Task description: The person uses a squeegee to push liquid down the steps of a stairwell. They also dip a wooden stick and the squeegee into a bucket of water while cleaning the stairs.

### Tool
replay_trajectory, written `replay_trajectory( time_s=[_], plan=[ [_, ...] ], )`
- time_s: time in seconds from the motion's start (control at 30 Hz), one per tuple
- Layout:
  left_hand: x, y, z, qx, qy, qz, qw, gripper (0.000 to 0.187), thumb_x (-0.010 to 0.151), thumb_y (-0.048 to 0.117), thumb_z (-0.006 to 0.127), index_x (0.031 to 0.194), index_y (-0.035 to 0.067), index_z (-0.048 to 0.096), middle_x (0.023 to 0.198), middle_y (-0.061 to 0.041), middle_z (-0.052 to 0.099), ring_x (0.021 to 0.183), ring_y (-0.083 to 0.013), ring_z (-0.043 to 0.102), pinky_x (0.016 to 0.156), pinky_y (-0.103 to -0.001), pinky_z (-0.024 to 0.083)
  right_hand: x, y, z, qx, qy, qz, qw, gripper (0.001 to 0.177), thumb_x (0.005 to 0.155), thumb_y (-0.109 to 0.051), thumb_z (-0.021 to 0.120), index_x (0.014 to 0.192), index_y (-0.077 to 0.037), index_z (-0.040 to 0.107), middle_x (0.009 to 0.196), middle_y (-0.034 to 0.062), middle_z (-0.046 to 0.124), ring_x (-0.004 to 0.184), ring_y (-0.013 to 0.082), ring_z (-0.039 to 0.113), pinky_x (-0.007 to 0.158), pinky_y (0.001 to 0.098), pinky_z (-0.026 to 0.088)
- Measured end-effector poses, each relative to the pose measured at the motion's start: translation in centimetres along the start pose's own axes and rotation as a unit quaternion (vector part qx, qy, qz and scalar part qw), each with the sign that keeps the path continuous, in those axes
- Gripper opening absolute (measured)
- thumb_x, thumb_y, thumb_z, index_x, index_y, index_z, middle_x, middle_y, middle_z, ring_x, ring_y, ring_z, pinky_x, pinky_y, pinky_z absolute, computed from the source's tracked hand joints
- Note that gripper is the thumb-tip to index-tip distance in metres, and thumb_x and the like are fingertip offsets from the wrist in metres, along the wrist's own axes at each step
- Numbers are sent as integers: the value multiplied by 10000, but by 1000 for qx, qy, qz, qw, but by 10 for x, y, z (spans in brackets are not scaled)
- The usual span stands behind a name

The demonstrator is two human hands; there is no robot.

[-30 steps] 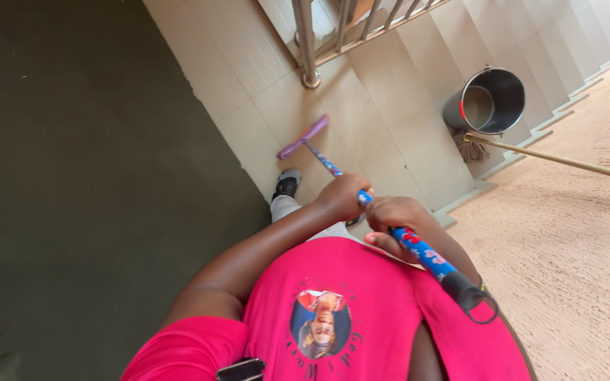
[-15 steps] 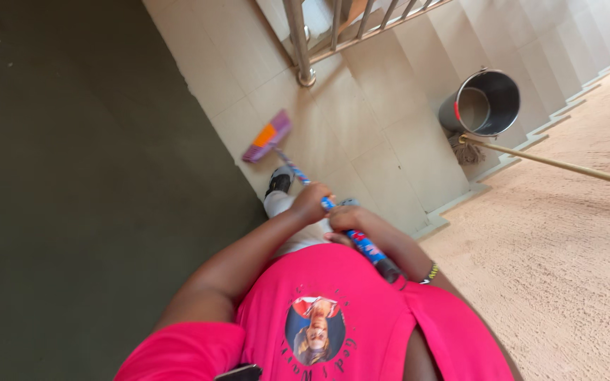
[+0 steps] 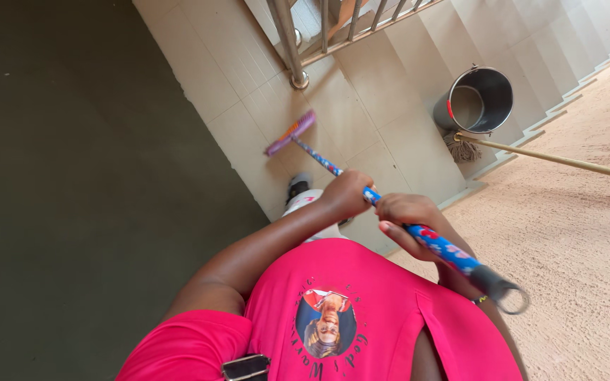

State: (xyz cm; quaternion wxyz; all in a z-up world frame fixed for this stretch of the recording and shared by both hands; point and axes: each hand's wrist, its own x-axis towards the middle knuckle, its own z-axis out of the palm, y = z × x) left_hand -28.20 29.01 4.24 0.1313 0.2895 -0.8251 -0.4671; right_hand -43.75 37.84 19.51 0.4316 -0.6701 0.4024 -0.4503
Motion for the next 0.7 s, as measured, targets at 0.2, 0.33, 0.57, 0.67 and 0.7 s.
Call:
replay_trajectory(
  time_s=[0.2, 0.33, 0.57, 0.67, 0.7],
  plan=[
    [16, -76, 1, 4, 60, 59, 996, 187, 734, 152, 727, 623, 47, 620, 692, -180, 638, 745, -425, 621, 693, -524, 479, 26, 47, 21, -82, -51, 30, 995, 250, 842, -43, 732, 717, -35, 516, 714, 149, 544, 691, 361, 560, 663, 440, 476],
    [33, -127, 36, -1, -39, 27, 999, 203, 788, 167, 695, 641, 46, 627, 726, -198, 640, 764, -416, 633, 705, -515, 485, 20, 84, 28, -77, -54, 79, 992, 315, 858, -72, 753, 682, -40, 494, 683, 143, 532, 652, 351, 531, 636, 441, 450],
    [89, -60, 53, -41, -75, 50, 995, 155, 748, 156, 719, 650, 50, 662, 708, -208, 659, 732, -432, 632, 694, -514, 505, 12, 60, -58, -48, -15, 73, 996, 232, 881, -20, 689, 730, -9, 513, 695, 141, 525, 675, 333, 531, 677, 404, 465],
    [126, -18, 22, -54, -83, 9, 995, 156, 749, 165, 718, 672, 43, 659, 728, -211, 655, 742, -424, 655, 692, -506, 516, 34, 46, -94, 21, 39, 66, 997, 220, 931, -2, 639, 753, -6, 509, 709, 111, 542, 700, 281, 570, 754, 386, 514],
    [135, -6, 14, -54, -66, -1, 996, 179, 767, 167, 716, 669, 34, 651, 729, -211, 654, 748, -429, 652, 693, -512, 510, 42, 42, -103, 36, 55, 74, 995, 257, 946, -11, 639, 740, -18, 486, 704, 100, 536, 709, 264, 575, 770, 387, 523]
  ],
)
